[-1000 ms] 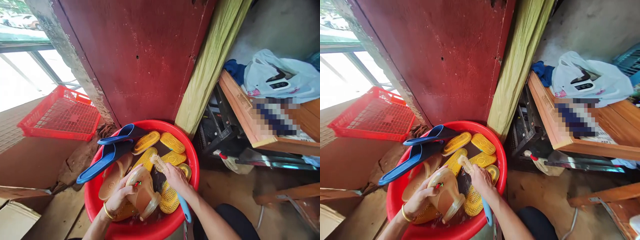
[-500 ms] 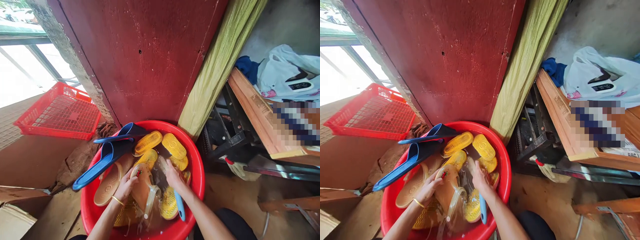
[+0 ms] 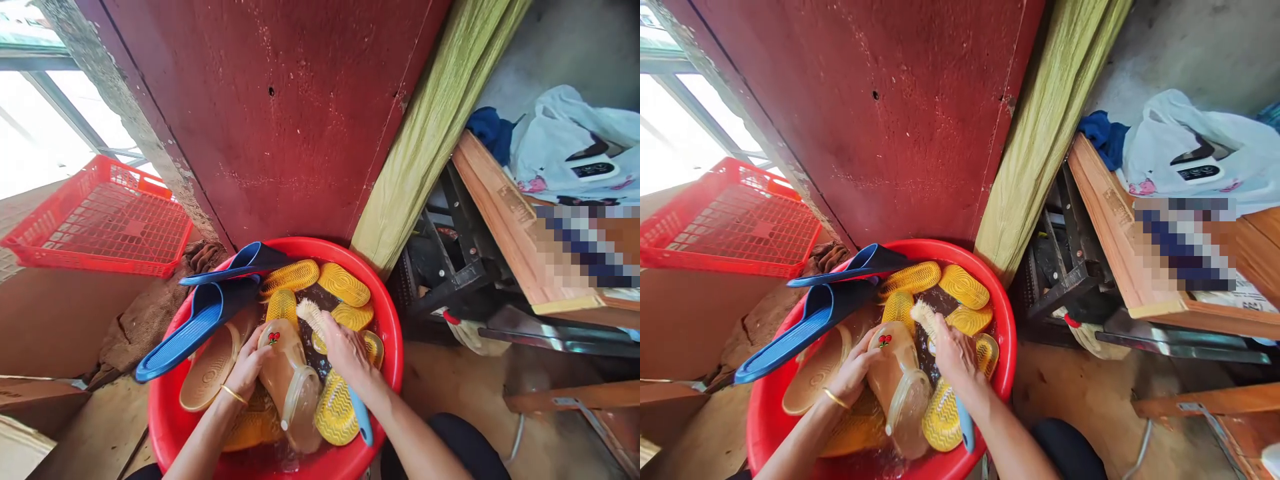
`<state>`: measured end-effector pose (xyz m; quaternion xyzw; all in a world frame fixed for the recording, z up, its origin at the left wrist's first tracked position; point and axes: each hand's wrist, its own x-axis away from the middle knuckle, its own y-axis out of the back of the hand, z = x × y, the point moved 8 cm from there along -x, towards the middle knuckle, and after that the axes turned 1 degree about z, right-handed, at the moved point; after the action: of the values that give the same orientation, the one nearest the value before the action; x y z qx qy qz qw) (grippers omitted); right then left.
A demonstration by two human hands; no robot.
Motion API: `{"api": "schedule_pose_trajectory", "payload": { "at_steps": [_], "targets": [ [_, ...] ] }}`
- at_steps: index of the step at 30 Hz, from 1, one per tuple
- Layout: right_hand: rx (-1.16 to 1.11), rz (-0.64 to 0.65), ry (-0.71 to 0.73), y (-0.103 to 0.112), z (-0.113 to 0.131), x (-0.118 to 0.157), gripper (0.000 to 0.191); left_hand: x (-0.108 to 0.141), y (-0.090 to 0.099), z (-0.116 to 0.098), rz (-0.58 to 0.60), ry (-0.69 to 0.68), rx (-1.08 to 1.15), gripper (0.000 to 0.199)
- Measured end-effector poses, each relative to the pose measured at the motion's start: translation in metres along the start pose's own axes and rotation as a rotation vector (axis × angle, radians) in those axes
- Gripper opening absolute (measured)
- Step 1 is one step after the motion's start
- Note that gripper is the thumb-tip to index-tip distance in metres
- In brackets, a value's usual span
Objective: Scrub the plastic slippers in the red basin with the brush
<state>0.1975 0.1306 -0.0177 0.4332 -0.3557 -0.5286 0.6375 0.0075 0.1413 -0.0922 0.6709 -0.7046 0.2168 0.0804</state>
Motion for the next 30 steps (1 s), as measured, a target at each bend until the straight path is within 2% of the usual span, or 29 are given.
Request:
{"api": "schedule_pose_trajectory", "payload": {
  "at_steps": [4,7,9,14,16,19,22,26,28,30],
  "targets": [
    [-0.004,0.073,0.073,-0.007,0.017,0.003,0.05,-0.003,-0.004,0.001,0.023,-0.034,-0.007,0.063],
    [0.062,0.133,0.002,-0.008,0.01,0.005,0.046,-0.004,0.0,0.007,-0.03,0.009,0.007,0.063],
    [0.084,0.114,-0.038,-0.004,0.003,0.007,0.045,-0.005,0.002,0.01,-0.059,0.052,0.012,0.061],
    [-0.02,0.145,0.074,-0.008,0.012,0.009,0.044,-0.006,0.002,0.008,-0.041,0.05,0.013,0.057],
    [0.015,0.159,0.036,-0.011,0.005,0.008,0.043,-0.006,0.005,0.009,-0.067,0.068,0.02,0.058],
    [0.058,0.089,-0.062,-0.003,-0.01,0.006,0.043,-0.006,0.007,0.01,-0.1,0.08,0.005,0.055],
    [0.001,0.024,-0.022,0.006,-0.002,0.002,0.045,-0.006,0.003,0.004,-0.078,0.01,-0.057,0.055],
    [-0.031,0.069,0.104,0.004,0.022,-0.001,0.046,-0.002,-0.002,-0.007,-0.069,-0.125,-0.192,0.052],
    [-0.003,0.095,0.069,0.002,0.017,-0.004,0.045,0.001,0.0,-0.01,-0.093,-0.156,-0.215,0.056],
    [0.03,0.101,-0.013,0.003,0.0,-0.005,0.045,0.003,0.0,-0.013,-0.08,-0.162,-0.213,0.06]
  ]
}}
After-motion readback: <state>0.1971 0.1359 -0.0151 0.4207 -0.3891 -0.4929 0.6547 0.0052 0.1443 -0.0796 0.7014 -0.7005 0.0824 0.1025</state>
